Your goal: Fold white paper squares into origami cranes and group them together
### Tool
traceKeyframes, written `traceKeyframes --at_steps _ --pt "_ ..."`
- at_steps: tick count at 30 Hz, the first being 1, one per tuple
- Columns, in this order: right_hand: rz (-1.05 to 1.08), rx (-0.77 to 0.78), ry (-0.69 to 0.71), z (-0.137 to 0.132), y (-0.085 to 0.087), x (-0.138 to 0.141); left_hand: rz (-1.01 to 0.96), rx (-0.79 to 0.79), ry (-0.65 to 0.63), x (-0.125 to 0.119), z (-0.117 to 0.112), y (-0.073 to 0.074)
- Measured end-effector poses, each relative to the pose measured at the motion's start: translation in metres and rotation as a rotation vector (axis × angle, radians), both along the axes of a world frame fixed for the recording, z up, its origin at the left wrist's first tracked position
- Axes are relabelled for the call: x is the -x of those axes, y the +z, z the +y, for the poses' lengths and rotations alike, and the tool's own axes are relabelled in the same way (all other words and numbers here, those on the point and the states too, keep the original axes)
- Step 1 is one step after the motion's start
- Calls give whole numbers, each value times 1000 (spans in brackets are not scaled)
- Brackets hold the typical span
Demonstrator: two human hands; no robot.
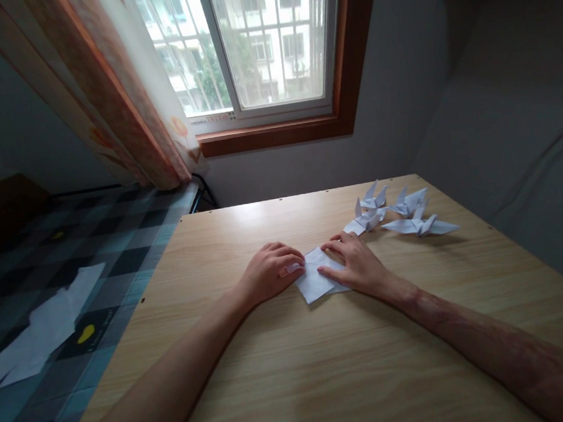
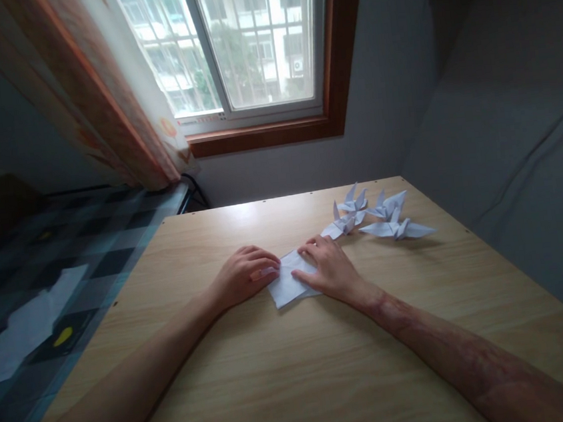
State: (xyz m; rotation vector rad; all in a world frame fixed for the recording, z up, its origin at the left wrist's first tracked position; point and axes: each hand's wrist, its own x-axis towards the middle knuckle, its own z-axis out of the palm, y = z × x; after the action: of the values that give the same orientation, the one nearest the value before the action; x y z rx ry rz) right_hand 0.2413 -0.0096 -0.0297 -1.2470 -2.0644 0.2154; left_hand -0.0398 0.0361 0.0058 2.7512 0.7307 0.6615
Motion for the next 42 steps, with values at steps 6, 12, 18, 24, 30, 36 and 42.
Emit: traceKeyframes --at_steps 6,12,18,24,30,36,42 --pt "91 62 70 2 -3 -1 -55 25 3 1 2 -4" --pt "143 89 122 -1 -1 -1 -30 -6 63 1 3 -5" --pt "277 148 191 -1 0 0 -8 -2 93 1 2 -6" --pt "285 127 241 -4 6 1 -27 27 53 0 2 -7" --pt "348 63 300 -7 10 4 -52 31 31 0 3 -10" --pt "376 48 271 -6 5 5 -28 -39 13 -1 2 -8" --pt "214 1 313 -3 4 5 -25 -109 110 2 2 -10"
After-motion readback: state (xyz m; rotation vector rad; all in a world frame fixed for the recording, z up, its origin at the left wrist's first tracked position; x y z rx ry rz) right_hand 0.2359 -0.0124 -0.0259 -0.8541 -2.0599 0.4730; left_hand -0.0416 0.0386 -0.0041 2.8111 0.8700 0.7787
